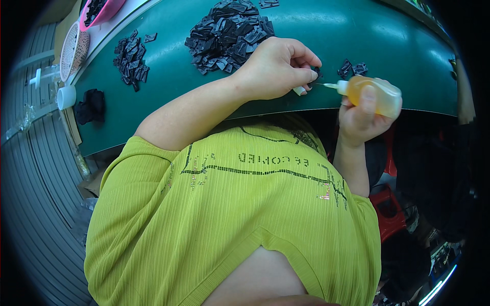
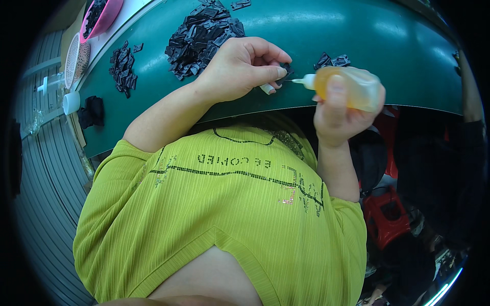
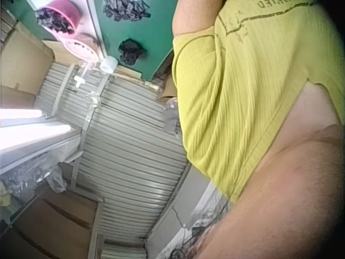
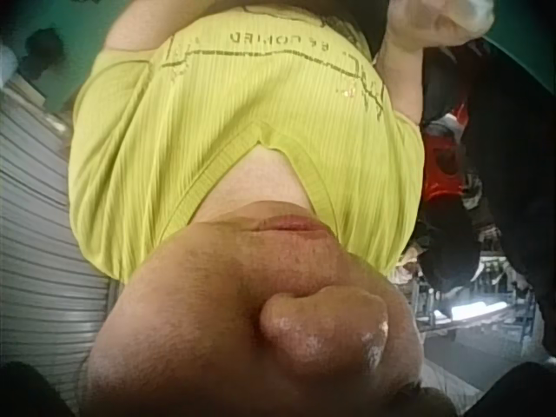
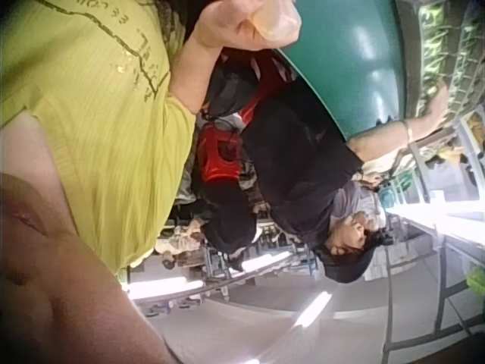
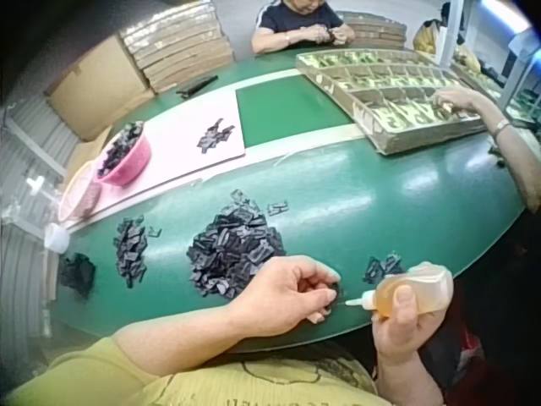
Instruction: Gluing small black plastic components together at a factory workbench.
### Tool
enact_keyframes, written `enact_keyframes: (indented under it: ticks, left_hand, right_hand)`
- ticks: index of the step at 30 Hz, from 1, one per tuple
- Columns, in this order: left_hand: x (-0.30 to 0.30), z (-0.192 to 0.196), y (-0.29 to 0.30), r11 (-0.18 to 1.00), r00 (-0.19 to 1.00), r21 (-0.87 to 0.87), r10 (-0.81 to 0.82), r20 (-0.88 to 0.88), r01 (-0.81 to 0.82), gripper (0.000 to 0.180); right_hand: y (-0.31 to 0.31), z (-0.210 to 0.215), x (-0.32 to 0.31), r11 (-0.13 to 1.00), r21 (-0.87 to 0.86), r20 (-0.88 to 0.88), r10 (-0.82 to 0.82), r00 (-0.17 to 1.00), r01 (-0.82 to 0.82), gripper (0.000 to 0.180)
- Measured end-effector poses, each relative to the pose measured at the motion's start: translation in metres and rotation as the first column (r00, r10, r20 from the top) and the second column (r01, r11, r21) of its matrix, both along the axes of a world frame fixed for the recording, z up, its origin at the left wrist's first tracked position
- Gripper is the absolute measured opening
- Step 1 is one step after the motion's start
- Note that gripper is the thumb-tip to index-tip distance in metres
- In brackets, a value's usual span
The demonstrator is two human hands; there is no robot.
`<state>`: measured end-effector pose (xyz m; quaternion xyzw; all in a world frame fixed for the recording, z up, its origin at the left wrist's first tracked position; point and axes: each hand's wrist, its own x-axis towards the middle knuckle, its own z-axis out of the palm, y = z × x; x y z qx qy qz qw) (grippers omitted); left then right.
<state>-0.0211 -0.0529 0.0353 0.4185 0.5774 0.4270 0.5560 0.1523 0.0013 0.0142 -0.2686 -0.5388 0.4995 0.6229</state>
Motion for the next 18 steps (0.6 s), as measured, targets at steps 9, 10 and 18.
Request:
enact_keyframes:
  ticks: [9,10,18]
  left_hand:
    - [0.012,0.007,0.034,0.989,0.954,0.142,0.012,-0.298,0.032,0.024]
    - [0.015,0.007,0.039,0.971,0.886,0.214,0.009,-0.463,0.102,0.027]
    - [-0.061,0.033,0.06,0.996,0.294,0.089,0.087,-0.952,-0.006,0.031]
  right_hand:
    - [0.022,0.011,0.029,0.987,-0.152,-0.247,-0.083,0.965,0.046,0.022]
    - [0.022,0.011,0.029,0.987,-0.155,-0.243,-0.091,0.966,0.054,0.022]
    - [0.015,0.009,0.025,0.981,-0.19,-0.227,-0.081,0.971,0.038,0.028]
